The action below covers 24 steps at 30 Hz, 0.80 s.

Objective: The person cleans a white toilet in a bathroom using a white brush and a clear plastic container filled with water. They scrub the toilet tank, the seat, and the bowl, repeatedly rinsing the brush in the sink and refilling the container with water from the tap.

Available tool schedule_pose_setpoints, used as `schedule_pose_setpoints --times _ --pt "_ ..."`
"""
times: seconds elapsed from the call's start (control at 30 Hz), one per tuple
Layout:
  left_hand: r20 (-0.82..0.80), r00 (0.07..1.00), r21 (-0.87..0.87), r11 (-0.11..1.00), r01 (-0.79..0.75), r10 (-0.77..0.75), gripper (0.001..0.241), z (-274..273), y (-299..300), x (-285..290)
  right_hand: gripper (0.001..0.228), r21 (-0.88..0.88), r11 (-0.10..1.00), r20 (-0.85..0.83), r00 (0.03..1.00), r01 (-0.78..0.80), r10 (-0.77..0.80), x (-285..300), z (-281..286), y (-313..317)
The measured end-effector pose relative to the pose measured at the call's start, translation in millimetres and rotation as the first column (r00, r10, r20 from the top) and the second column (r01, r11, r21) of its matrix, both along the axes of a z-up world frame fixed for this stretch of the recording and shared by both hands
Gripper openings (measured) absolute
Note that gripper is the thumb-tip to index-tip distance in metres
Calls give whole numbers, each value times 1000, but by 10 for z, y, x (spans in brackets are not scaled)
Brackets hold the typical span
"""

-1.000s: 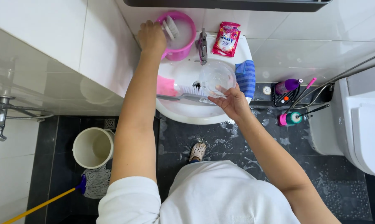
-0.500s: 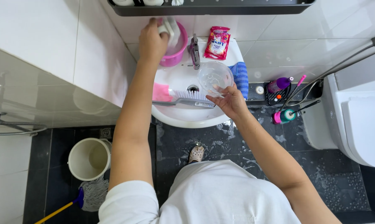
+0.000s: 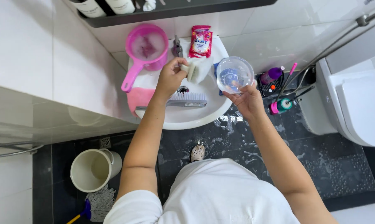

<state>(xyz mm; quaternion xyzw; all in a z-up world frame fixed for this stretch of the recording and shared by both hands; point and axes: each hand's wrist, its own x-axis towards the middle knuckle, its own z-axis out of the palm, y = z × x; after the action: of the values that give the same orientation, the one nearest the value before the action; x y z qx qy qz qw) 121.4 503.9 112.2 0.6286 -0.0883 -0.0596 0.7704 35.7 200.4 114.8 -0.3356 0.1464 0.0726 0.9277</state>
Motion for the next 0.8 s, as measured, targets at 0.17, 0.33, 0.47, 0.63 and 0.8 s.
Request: schedule_pose_setpoints --times 0.17,0.33,0.47,0.63,0.8 --pt "-214 976 -64 998 19 -32 17 -856 -495 31 76 -66 994 -20 996 84 -86 -205 76 -306" --pt "-7 968 281 930 -237 249 39 -951 -796 -125 78 -125 985 -28 992 116 -120 -322 24 -490" --pt "-189 928 335 909 -247 321 57 -1252 -805 -176 83 -189 979 -86 991 82 -99 -368 -13 -483" --pt "-352 885 294 934 -205 305 55 -1077 -875 -240 78 -248 969 -53 999 -2 -12 -294 -117 -340" --pt "-156 944 789 611 -59 292 41 -746 -1011 -157 70 -328 945 -41 999 -25 12 -134 -175 -86"
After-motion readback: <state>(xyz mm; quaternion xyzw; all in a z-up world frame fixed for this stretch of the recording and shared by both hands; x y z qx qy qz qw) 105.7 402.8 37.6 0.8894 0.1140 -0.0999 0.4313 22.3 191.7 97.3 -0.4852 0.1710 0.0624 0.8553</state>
